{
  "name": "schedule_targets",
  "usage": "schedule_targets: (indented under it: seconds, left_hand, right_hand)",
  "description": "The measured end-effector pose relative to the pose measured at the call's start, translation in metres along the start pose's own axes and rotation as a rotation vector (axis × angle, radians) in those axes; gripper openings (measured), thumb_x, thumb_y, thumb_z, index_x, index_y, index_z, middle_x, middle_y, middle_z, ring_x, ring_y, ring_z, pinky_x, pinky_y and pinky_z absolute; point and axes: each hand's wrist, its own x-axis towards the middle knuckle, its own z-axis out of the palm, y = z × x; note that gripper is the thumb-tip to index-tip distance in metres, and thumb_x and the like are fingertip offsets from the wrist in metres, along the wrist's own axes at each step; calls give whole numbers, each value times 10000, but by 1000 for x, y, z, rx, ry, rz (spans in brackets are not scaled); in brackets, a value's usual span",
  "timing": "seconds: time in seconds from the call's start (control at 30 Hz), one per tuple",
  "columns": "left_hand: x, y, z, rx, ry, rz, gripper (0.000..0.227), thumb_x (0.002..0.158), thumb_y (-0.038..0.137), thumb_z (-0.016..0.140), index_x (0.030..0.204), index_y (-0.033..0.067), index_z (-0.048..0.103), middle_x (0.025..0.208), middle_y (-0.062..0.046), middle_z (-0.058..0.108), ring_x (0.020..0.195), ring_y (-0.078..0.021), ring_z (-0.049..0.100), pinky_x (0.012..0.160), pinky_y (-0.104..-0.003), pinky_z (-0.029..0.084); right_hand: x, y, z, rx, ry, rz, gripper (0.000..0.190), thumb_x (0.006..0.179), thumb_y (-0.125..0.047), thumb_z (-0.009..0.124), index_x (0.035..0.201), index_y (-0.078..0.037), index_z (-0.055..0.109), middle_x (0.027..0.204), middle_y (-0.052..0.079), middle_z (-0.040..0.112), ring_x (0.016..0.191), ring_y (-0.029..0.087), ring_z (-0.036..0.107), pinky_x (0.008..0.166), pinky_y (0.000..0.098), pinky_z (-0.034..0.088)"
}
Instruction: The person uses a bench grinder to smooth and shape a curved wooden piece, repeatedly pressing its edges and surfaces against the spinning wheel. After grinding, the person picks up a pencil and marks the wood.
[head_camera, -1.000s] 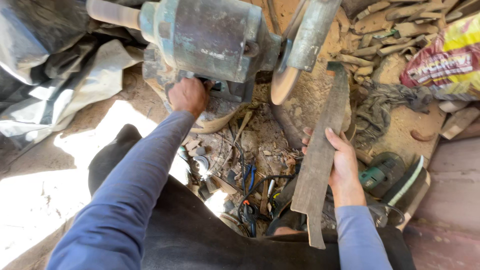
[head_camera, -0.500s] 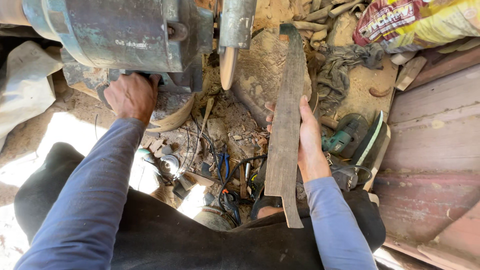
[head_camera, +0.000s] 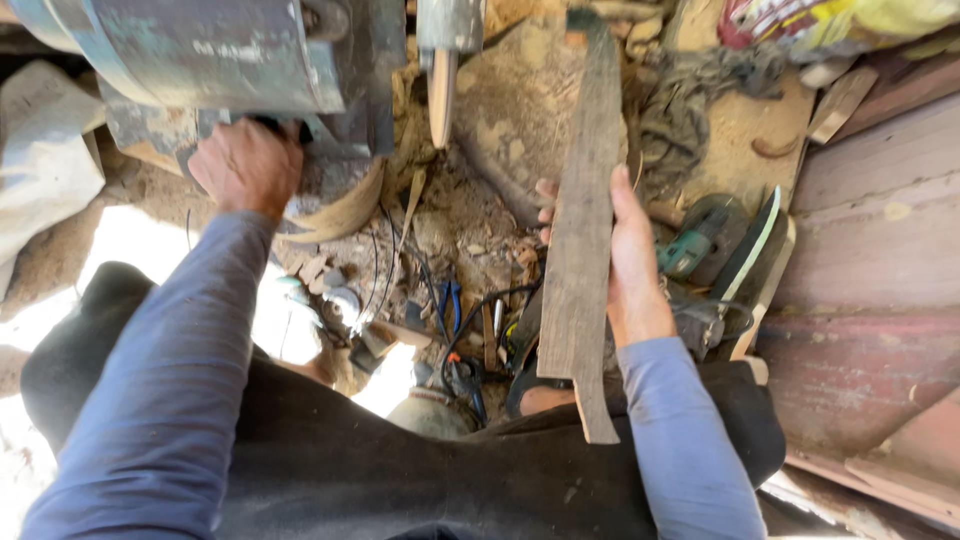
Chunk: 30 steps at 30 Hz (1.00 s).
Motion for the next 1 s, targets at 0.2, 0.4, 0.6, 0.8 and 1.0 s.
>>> schedule_targets:
  seconds: [0.2,0.4,0.6,0.8,1.0]
  left_hand:
    - [-86,5,-37,285,-383,392,409,989,571,556,966,194,713,715,-46,675,594,-165,591,532,-348,487]
    - [-182,60,-33,-236,-209,1099,669,829,248,768,1409,96,474,1535,-240,437,1332,-406,493,1026,-527,480]
    - [-204,93,-14,-380,-302,1170,947,724,257,837,1509,126,324,1427,-167,481,1377,-374,421,1164,-643,314]
    - [-193,65,-10,-606,-508,805,662,768,132,852,1284,57,444,1237,-203,595,1144,-396,626,998,-529,530]
    - [-195,28,-21,-649,-580,482,600,758,121,842,1217,-4,477,1220,-236,624,1042,-405,690,968,-474,576]
  right_hand:
    - [0,0,-7,-163,-130,14,569,992,-366,544,1437,-24,458,1163,196,717,890,252,718,733,388,626]
    - [-25,10,5,-585,-160,338,606,960,-459,551,1395,-37,544,1072,190,745,787,256,726,627,377,611]
    - [-56,-1,-1,-357,-122,712,624,955,-521,521,1301,-12,626,1041,197,769,864,244,767,708,327,634]
    - [-18,56,-57,-363,-101,265,396,999,-339,603,1244,-31,646,1107,108,724,931,207,720,753,372,625]
    - [-20,151,-147,-292,216,453,244,966,-161,653,1137,11,627,1010,166,733,883,265,730,769,372,629]
